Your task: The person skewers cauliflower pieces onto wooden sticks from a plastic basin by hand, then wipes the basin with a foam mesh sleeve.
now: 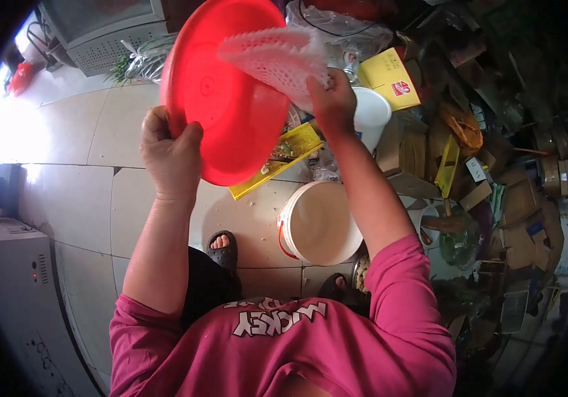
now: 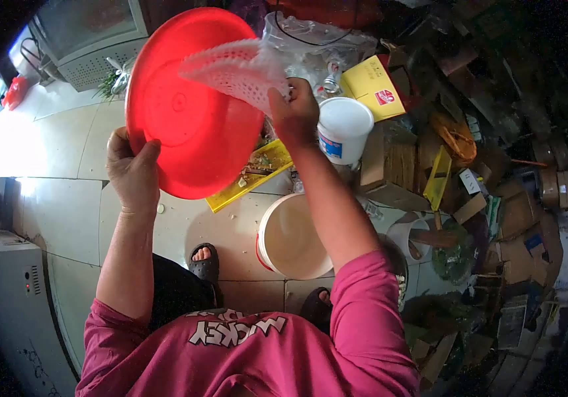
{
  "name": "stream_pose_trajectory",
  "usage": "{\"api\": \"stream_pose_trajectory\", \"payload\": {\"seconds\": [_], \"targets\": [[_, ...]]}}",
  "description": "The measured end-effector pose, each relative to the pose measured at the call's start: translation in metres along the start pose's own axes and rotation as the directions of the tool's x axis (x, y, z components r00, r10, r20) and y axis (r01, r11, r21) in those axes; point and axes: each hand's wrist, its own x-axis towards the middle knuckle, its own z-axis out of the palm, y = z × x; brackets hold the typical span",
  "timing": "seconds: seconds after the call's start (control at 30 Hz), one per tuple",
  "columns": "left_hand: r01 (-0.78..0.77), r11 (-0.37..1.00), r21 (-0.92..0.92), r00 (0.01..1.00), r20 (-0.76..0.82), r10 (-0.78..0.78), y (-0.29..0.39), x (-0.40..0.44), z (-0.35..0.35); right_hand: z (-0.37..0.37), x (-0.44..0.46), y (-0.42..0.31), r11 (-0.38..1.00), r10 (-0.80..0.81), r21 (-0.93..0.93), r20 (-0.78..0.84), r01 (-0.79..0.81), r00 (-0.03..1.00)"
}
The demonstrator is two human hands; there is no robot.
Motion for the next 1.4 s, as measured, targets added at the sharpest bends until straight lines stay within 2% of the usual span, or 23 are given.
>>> {"api": "stream_pose_trajectory", "payload": {"seconds": [0.03, 0.1, 0.13, 0.17, 0.23, 0.3, 0.37, 0.4, 0.5, 0.57, 0.67, 0.73, 0.8, 0.87, 0.9, 0.93, 0.97, 1.03, 1.07, 1.13, 1.23, 1.3, 1.4], "targets": [[0.043, 0.997, -0.071, 0.999, 0.019, -0.041, 0.005, -0.007, 0.004, 0.006, -0.002, 0.001, 1.000, -0.006, -0.006, -0.009, 0.006, 1.000], [0.150, 0.976, -0.158, 0.986, 0.096, -0.136, 0.010, -0.024, 0.010, 0.019, -0.011, 0.018, 0.970, -0.053, 0.232, -0.065, 0.067, 0.996], [0.209, 0.961, -0.182, 0.971, 0.154, -0.182, 0.016, -0.033, 0.012, 0.018, -0.016, 0.021, 0.997, -0.054, -0.062, -0.074, 0.049, 0.996], [0.338, 0.911, -0.237, 0.936, 0.192, -0.297, 0.027, -0.044, 0.019, 0.019, -0.021, 0.025, 0.996, -0.058, -0.068, -0.080, 0.052, 0.995], [0.495, 0.824, -0.275, 0.852, 0.339, -0.399, 0.040, -0.069, 0.025, 0.020, -0.035, 0.013, 0.998, 0.011, 0.063, -0.117, -0.004, 0.993], [0.497, 0.824, -0.271, 0.837, 0.401, -0.373, 0.049, -0.093, 0.029, 0.010, -0.034, 0.016, 0.989, -0.051, 0.129, -0.200, 0.078, 0.978], [0.469, 0.839, -0.278, 0.831, 0.462, -0.311, 0.054, -0.100, 0.027, -0.008, -0.034, 0.002, 0.884, 0.087, 0.468, -0.156, -0.004, 0.984], [0.508, 0.810, -0.293, 0.801, 0.505, -0.320, 0.055, -0.099, 0.026, -0.016, -0.035, -0.008, 0.886, 0.084, 0.464, -0.164, 0.002, 0.983], [0.554, 0.757, -0.346, 0.773, 0.553, -0.312, 0.056, -0.098, 0.026, -0.042, -0.051, -0.042, 0.932, 0.068, 0.341, 0.175, -0.125, 0.982], [0.580, 0.708, -0.402, 0.752, 0.598, -0.277, 0.063, -0.098, 0.027, -0.040, -0.067, -0.058, 0.941, -0.036, 0.333, 0.271, -0.058, 0.962], [0.538, 0.750, -0.386, 0.789, 0.543, -0.287, 0.067, -0.089, 0.020, -0.033, -0.110, -0.053, 0.946, -0.313, 0.107, 0.537, 0.305, 0.784], [0.506, 0.770, -0.389, 0.818, 0.500, -0.284, 0.064, -0.082, 0.015, -0.063, -0.143, -0.058, 0.952, -0.213, 0.030, 0.775, 0.303, 0.595], [0.517, 0.761, -0.391, 0.815, 0.497, -0.298, 0.059, -0.079, 0.013, -0.083, -0.148, -0.046, 0.963, 0.219, -0.160, 0.932, -0.215, 0.288], [0.516, 0.773, -0.369, 0.816, 0.485, -0.313, 0.051, -0.076, 0.012, -0.112, -0.155, 0.025, 0.736, 0.424, -0.113, 0.845, -0.667, 0.326], [0.521, 0.771, -0.367, 0.811, 0.494, -0.313, 0.051, -0.074, 0.013, -0.132, -0.140, 0.005, 0.913, 0.390, -0.405, 0.843, -0.040, 0.369], [0.529, 0.780, -0.334, 0.802, 0.498, -0.330, 0.054, -0.070, 0.016, -0.147, -0.124, -0.023, 0.612, 0.343, -0.511, 0.859, 0.604, 0.379], [0.535, 0.789, -0.303, 0.793, 0.501, -0.346, 0.055, -0.067, 0.017, -0.153, -0.118, -0.028, 0.607, 0.347, -0.518, 0.855, 0.603, 0.385], [0.531, 0.799, -0.282, 0.785, 0.520, -0.338, 0.054, -0.065, 0.020, -0.160, -0.110, -0.042, 0.286, 0.132, -0.531, 0.847, 0.798, 0.516], [0.548, 0.799, -0.247, 0.771, 0.520, -0.368, 0.056, -0.066, 0.022, -0.158, -0.107, -0.047, 0.285, 0.135, -0.534, 0.845, 0.796, 0.518], [0.555, 0.809, -0.194, 0.741, 0.557, -0.375, 0.046, -0.068, 0.025, -0.134, -0.101, -0.085, 0.073, -0.056, -0.472, 0.878, 0.879, 0.476], [0.615, 0.788, -0.039, 0.652, 0.586, -0.480, 0.040, -0.081, 0.033, -0.101, -0.092, -0.130, 0.019, -0.490, -0.361, 0.809, 0.932, 0.324], [0.596, 0.803, 0.009, 0.601, 0.658, -0.454, 0.034, -0.086, 0.034, -0.092, -0.080, -0.138, -0.035, -0.499, -0.340, 0.821, 0.940, 0.278], [0.644, 0.763, -0.051, 0.577, 0.687, -0.441, 0.042, -0.092, 0.035, -0.111, -0.053, -0.106, -0.035, -0.414, -0.404, 0.838, 0.914, 0.355]]}}
